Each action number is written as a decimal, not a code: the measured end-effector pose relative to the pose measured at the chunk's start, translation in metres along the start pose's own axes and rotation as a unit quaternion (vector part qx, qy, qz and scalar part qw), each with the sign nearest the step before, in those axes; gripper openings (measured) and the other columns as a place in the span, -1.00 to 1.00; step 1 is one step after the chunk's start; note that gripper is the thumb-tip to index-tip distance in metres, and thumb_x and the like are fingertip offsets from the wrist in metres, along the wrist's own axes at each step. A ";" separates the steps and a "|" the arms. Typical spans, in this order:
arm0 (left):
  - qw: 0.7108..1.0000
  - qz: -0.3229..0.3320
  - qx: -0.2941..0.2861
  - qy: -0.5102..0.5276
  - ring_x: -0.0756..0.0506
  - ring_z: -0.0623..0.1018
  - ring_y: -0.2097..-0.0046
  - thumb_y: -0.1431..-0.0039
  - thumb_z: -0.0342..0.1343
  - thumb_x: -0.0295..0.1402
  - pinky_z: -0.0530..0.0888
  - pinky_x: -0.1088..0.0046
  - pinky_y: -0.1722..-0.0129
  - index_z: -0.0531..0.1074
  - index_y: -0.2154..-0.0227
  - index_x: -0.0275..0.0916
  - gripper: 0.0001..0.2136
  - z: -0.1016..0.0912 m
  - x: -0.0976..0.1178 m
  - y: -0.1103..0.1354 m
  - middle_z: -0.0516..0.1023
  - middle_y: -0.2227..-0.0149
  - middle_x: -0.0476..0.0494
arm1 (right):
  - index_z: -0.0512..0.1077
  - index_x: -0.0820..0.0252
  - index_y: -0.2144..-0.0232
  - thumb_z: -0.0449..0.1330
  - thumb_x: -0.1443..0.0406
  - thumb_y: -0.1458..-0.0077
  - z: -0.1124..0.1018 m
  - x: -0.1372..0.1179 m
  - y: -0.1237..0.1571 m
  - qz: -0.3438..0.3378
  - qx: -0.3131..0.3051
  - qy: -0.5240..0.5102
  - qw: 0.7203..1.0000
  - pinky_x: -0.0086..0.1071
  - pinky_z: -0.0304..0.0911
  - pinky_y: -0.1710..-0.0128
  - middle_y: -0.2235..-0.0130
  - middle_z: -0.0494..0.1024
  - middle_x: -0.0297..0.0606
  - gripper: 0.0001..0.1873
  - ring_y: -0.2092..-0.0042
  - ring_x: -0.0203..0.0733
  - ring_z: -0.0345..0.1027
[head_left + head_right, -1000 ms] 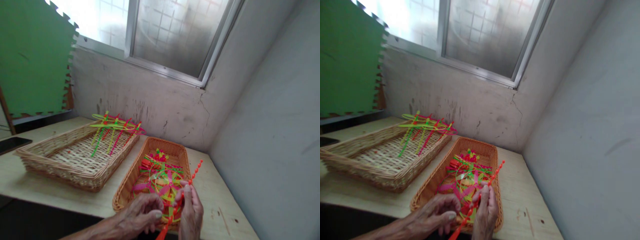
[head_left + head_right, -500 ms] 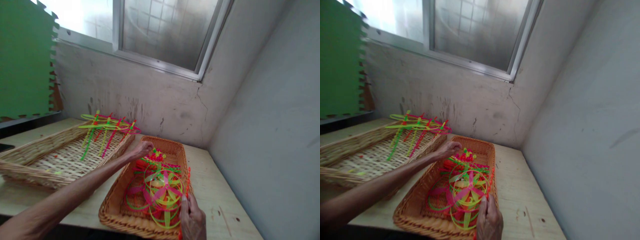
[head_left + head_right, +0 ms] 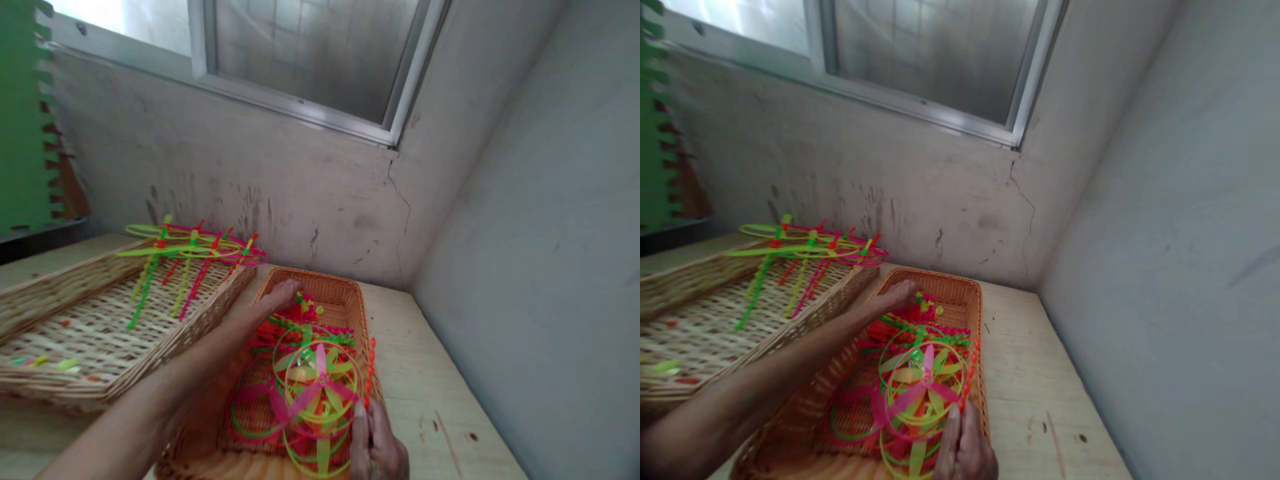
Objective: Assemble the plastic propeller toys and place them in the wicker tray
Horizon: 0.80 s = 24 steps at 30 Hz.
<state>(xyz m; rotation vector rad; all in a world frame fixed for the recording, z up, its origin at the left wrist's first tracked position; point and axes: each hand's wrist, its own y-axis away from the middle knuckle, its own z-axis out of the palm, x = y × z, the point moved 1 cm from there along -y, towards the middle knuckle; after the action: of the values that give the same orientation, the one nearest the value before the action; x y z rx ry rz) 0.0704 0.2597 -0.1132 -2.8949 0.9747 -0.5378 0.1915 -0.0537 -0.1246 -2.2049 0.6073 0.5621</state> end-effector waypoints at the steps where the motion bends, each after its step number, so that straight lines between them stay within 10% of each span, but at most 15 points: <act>1: 1.000 -0.009 -0.012 -0.018 -0.09 0.48 0.16 -0.20 0.02 -0.31 0.46 0.24 0.18 0.37 0.12 -0.33 -0.76 0.002 0.001 -0.002 0.44 0.13 -0.17 | 0.46 0.23 0.33 -0.23 0.01 -0.20 -0.001 -0.001 0.000 0.000 0.006 -0.004 1.000 -0.40 0.13 0.64 0.59 0.52 -0.20 -0.42 0.61 -0.14 0.41; 24: 0.988 0.020 -0.109 -0.104 -0.03 0.50 0.32 -0.16 0.05 -0.36 0.45 0.38 0.30 0.43 0.39 -0.37 -0.85 -0.017 0.002 0.002 0.51 0.38 -0.11 | 0.47 0.28 0.36 -0.22 0.05 -0.22 -0.008 -0.010 -0.002 -0.026 0.019 0.011 0.999 -0.44 0.18 0.65 0.57 0.55 -0.21 -0.42 0.65 -0.21 0.39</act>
<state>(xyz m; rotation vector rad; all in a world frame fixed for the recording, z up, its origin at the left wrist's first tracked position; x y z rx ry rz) 0.0648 0.2588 -0.0968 -3.0296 1.1199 -0.1282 0.1865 -0.0564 -0.1126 -2.1866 0.5672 0.4961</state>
